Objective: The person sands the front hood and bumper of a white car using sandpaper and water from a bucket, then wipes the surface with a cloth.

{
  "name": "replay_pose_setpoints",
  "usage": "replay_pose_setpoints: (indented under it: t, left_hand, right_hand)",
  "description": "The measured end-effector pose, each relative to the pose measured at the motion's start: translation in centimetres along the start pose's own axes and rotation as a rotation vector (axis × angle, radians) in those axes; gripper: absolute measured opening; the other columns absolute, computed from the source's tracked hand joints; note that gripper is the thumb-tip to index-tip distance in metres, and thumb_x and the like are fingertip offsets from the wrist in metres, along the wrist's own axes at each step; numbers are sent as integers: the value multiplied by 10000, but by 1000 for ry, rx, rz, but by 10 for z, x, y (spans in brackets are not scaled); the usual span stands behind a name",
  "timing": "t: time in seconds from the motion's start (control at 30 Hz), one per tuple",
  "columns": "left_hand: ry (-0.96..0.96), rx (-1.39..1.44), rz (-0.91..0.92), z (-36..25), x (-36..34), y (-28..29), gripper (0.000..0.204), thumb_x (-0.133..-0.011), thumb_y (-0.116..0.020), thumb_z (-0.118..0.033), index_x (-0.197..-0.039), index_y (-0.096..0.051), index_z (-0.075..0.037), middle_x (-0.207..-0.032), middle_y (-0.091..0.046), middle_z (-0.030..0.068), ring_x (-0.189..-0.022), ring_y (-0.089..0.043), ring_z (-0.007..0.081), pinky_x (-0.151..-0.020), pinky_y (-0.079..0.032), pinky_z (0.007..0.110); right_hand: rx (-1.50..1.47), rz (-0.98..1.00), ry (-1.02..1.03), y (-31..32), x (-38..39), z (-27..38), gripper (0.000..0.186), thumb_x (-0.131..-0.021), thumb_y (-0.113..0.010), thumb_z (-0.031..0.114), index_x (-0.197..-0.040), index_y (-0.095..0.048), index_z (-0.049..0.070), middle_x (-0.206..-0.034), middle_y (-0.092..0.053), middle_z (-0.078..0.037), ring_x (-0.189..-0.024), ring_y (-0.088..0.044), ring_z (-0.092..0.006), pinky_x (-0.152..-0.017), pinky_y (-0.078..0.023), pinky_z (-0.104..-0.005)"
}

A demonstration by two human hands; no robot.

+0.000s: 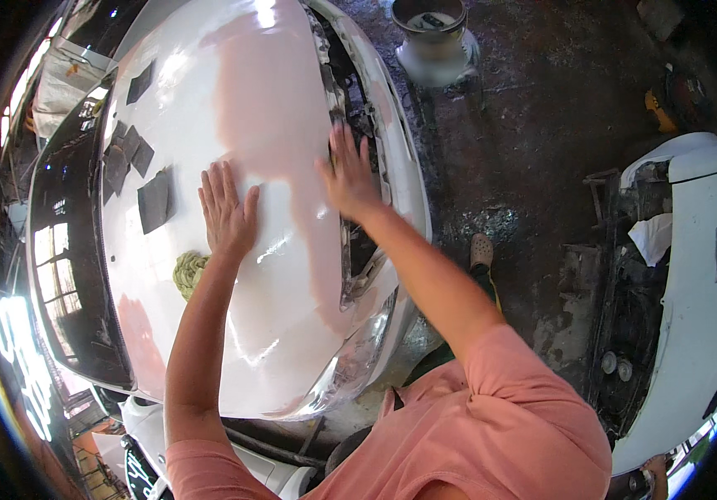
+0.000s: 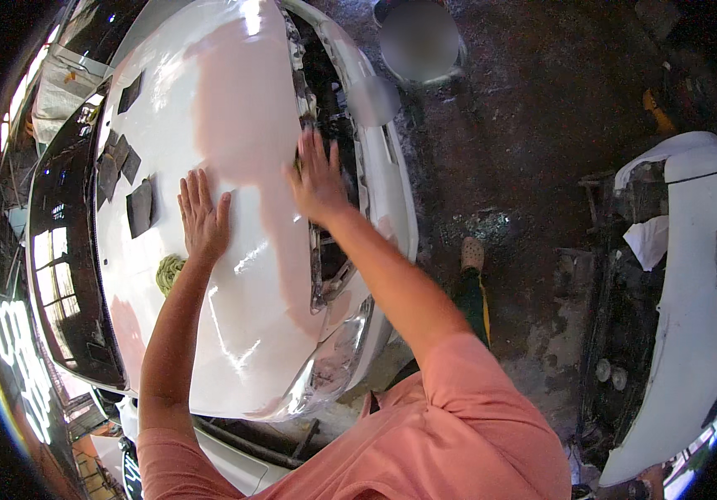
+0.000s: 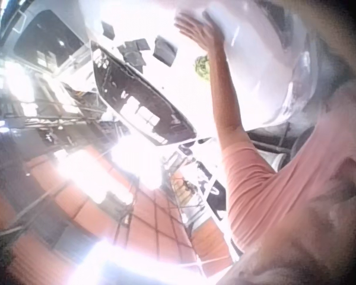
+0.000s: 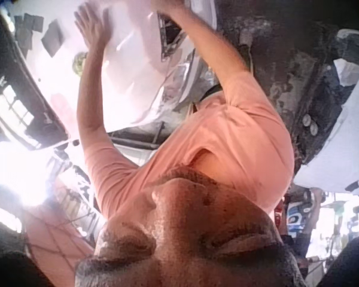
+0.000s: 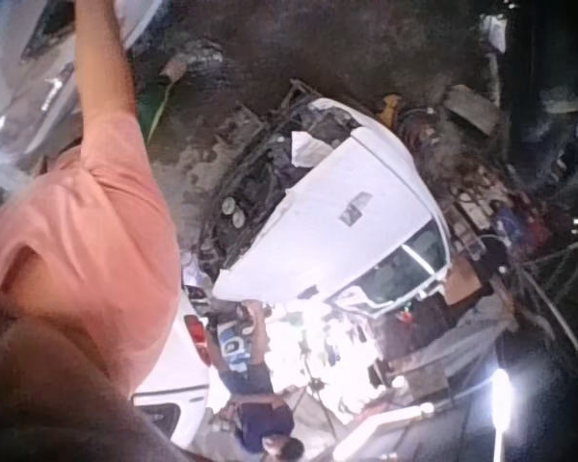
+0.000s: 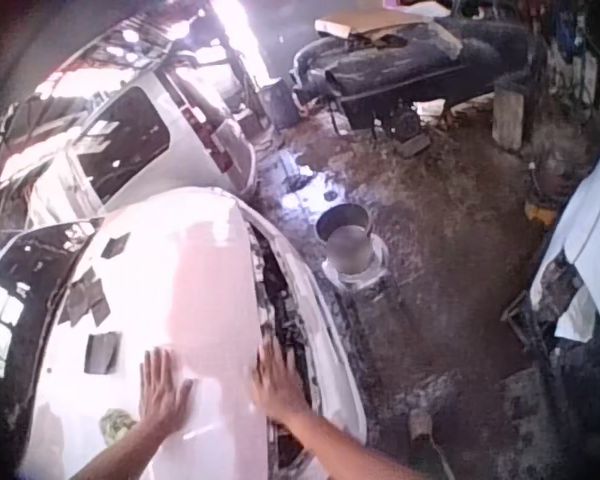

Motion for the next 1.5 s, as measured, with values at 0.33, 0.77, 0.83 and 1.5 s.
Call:
replay_pose_setpoints:
  t: [0.33,0.77,0.83,1.5]
  left_hand:
    - [8,18,-30,5,6,0,741,-1056,-408,-496,-1615,-194,-59,-1662,-202,206,-1554,-114,397,-1260,-109,521]
    - [50,1203,5,-211,165,59,233,-907,-691,-92,-1132,-689,-29,-1021,-664,151,-932,-650,289,-798,-532,366]
    - [136,1395,66,-264,195,73,233,-913,-703,-113,-1120,-699,-8,-1020,-681,142,-913,-666,253,-786,-538,349]
    - [699,1765,-103,-397,119,80,211,-936,-733,-201,-1026,-689,-14,-874,-670,15,-808,-609,97,-707,-501,271]
  right_hand:
    - [-115,410,24,22,253,101,818,-1021,-550,332,-1608,-94,-10,-1665,-150,-248,-1559,-128,-392,-1233,-113,-604]
    - [-802,57,-874,246,240,2,311,-973,-637,272,-1228,-634,94,-1104,-641,-1,-1034,-583,-137,-827,-487,-340]
    - [-826,5,-852,264,229,12,289,-972,-656,266,-1178,-628,67,-1064,-649,-3,-994,-589,-118,-817,-484,-303]
    - [-545,462,-518,365,86,-45,225,-950,-714,173,-1070,-628,3,-929,-631,-22,-841,-575,-117,-772,-472,-297]
Point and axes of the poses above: each hand's wrist, its own x-axis away from the middle knuckle, its own y-axis out of the back of the hand, z = x × y, the point moved 10 cm from there along -x, towards the middle knuckle
